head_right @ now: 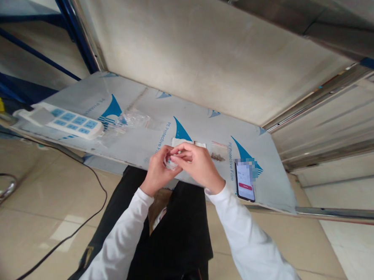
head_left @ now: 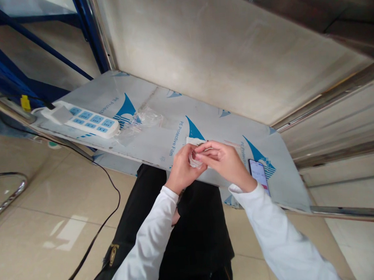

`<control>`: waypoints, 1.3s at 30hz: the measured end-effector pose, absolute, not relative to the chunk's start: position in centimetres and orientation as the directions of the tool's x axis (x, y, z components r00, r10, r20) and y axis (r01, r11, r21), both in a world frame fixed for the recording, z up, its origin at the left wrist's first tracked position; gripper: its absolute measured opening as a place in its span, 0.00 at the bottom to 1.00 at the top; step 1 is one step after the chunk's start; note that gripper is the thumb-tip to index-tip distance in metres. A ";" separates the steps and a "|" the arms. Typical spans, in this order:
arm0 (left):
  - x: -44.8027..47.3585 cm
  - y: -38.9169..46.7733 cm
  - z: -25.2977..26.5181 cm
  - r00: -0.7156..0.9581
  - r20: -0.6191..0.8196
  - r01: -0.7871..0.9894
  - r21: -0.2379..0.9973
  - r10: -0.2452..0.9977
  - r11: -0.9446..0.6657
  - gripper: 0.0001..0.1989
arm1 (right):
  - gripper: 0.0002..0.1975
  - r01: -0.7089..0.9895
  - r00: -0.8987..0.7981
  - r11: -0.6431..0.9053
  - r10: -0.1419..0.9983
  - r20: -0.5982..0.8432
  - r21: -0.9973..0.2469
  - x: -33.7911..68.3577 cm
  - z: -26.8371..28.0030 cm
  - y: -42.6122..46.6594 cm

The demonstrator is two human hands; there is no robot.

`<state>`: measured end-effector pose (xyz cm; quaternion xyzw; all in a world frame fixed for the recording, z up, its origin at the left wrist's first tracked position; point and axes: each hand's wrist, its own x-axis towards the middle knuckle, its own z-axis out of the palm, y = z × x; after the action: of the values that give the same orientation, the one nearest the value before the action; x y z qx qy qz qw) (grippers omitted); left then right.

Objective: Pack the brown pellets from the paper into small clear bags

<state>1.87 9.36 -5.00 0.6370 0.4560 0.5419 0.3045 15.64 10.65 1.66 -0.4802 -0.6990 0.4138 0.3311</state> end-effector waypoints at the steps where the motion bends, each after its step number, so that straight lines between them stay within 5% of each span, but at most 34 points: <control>1: 1.7 9.5 -5.2 -0.013 0.411 0.263 0.881 0.912 -0.393 0.12 | 0.08 0.405 -0.246 0.189 0.965 0.093 -0.894 16.5 1.0 11.6; 5: 0.8 10.1 -5.9 -0.053 0.392 0.309 0.881 0.919 -0.358 0.16 | 0.08 0.720 0.076 0.056 0.985 0.158 -0.692 20.5 -2.9 15.9; 16: 0.2 10.2 -6.3 -0.053 0.366 0.312 0.890 0.929 -0.332 0.21 | 0.06 0.901 0.149 -0.102 0.986 0.079 -0.422 21.7 -10.9 21.2; 22: 0.1 10.3 -5.8 -0.063 0.436 0.226 0.882 0.898 -0.413 0.23 | 0.10 0.881 0.159 -0.068 0.975 0.158 -0.468 19.8 -7.3 19.5; 26: 0.2 10.1 -4.9 -0.058 0.443 0.177 0.886 0.895 -0.428 0.23 | 0.14 0.712 -0.010 0.258 0.934 0.358 -0.653 17.0 -0.6 13.4; 34: 1.5 9.4 -3.5 0.001 0.510 0.155 0.850 0.860 -0.504 0.18 | 0.08 0.699 -0.457 0.522 0.852 0.255 -0.489 14.0 5.2 7.5; 39: 1.1 9.5 -4.0 -0.075 0.439 0.228 0.881 0.895 -0.414 0.21 | 0.12 0.700 -0.245 0.412 0.906 0.346 -0.583 17.8 0.7 11.6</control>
<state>1.09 9.54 -4.03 0.6148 0.4568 0.5735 0.2908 17.78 11.63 0.70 -0.5190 -0.7734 0.1565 0.3287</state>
